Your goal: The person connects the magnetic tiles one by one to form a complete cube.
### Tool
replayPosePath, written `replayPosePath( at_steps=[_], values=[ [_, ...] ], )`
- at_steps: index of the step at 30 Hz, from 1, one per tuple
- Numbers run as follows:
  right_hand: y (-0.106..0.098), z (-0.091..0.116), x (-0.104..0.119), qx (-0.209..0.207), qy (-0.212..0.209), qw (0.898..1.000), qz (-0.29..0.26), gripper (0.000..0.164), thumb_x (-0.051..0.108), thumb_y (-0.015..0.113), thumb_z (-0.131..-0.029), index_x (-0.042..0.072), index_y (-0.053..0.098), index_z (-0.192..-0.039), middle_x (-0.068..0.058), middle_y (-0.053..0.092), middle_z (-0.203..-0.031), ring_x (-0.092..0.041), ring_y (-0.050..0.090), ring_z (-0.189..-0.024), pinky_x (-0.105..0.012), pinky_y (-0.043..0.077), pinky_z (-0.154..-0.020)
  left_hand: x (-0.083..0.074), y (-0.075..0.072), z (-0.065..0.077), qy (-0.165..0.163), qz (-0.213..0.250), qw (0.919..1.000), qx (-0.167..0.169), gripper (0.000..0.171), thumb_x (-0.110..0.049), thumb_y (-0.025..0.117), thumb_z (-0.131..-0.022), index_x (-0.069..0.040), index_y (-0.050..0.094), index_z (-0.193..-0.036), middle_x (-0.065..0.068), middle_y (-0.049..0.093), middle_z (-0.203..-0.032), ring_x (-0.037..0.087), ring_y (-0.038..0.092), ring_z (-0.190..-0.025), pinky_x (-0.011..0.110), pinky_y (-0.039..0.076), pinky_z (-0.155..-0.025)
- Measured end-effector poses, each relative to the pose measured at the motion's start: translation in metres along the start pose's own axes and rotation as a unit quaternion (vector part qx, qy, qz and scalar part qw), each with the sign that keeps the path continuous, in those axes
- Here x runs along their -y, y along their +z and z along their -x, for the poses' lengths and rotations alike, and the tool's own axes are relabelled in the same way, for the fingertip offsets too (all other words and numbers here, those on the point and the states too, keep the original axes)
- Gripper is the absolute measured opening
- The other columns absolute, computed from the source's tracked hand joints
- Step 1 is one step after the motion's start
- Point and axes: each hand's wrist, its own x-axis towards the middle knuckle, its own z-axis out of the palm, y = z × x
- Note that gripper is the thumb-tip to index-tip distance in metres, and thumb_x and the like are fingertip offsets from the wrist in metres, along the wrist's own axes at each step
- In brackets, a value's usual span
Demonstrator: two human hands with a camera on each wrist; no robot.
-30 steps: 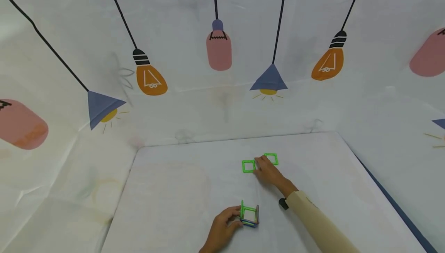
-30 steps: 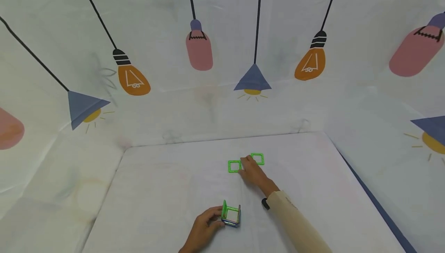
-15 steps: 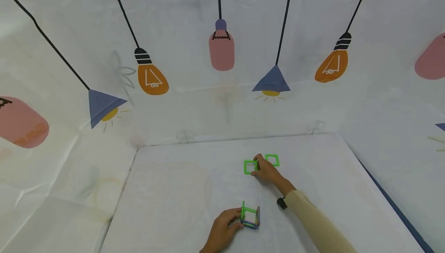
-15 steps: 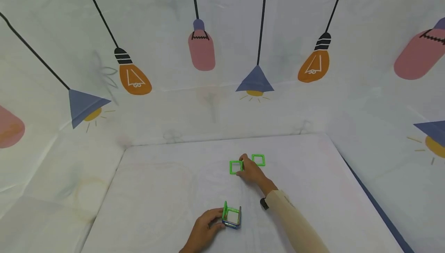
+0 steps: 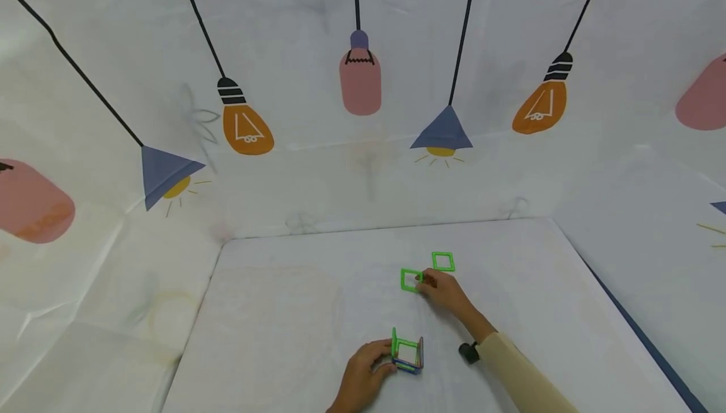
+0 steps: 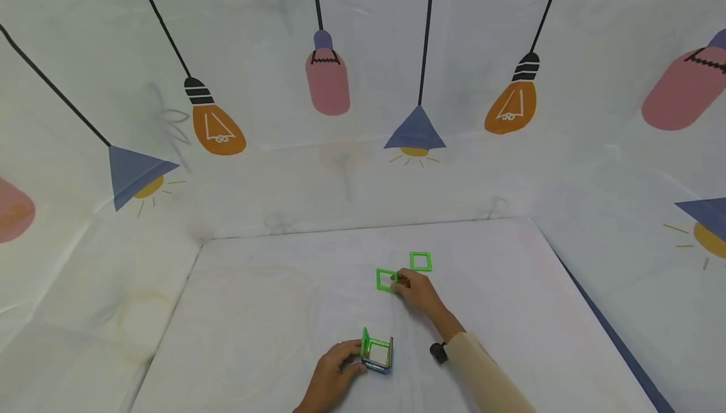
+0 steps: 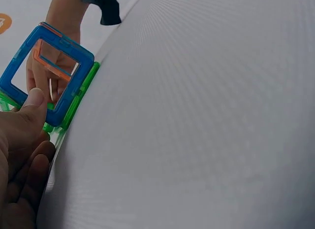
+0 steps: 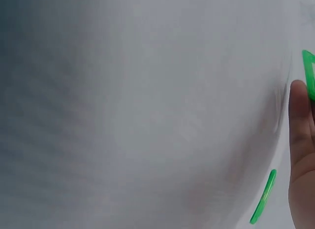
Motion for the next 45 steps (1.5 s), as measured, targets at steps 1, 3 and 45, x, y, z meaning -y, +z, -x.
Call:
replayPosePath(
  at_steps=[1, 3, 45],
  values=[
    [0.0, 0.004, 0.0, -0.002, 0.001, 1.0, -0.009, 0.008, 0.021, 0.072, -0.093, 0.014, 0.068, -0.093, 0.006, 0.066, -0.08, -0.008, 0.058, -0.071, -0.025, 0.047, -0.066, 0.0, 0.0, 0.0, 0.001, 0.0, 1.0, 0.0, 0.03, -0.028, 0.077, -0.085, -0.022, 0.069, -0.113, -0.007, 0.068, -0.126, 0.01, 0.065, -0.111, 0.024, 0.055, -0.091],
    [0.001, 0.014, 0.001, -0.006, 0.002, 1.0, -0.022, 0.007, 0.022, 0.072, -0.093, 0.016, 0.069, -0.09, 0.008, 0.067, -0.077, -0.006, 0.06, -0.07, -0.023, 0.048, -0.066, 0.0, 0.0, -0.001, 0.007, 0.001, 1.0, 0.0, 0.03, -0.027, 0.076, -0.085, -0.021, 0.069, -0.113, -0.006, 0.068, -0.126, 0.01, 0.065, -0.111, 0.022, 0.055, -0.089],
    [0.005, 0.078, 0.004, 0.115, -0.118, 0.986, -0.025, 0.009, 0.022, 0.073, -0.092, 0.015, 0.073, -0.097, 0.008, 0.073, -0.092, 0.002, 0.063, -0.082, -0.023, 0.056, -0.074, 0.001, 0.001, -0.002, 0.018, -0.006, 0.9998, -0.007, 0.025, -0.03, 0.073, -0.089, -0.024, 0.068, -0.113, -0.009, 0.069, -0.124, 0.003, 0.063, -0.103, 0.02, 0.054, -0.084]
  ],
)
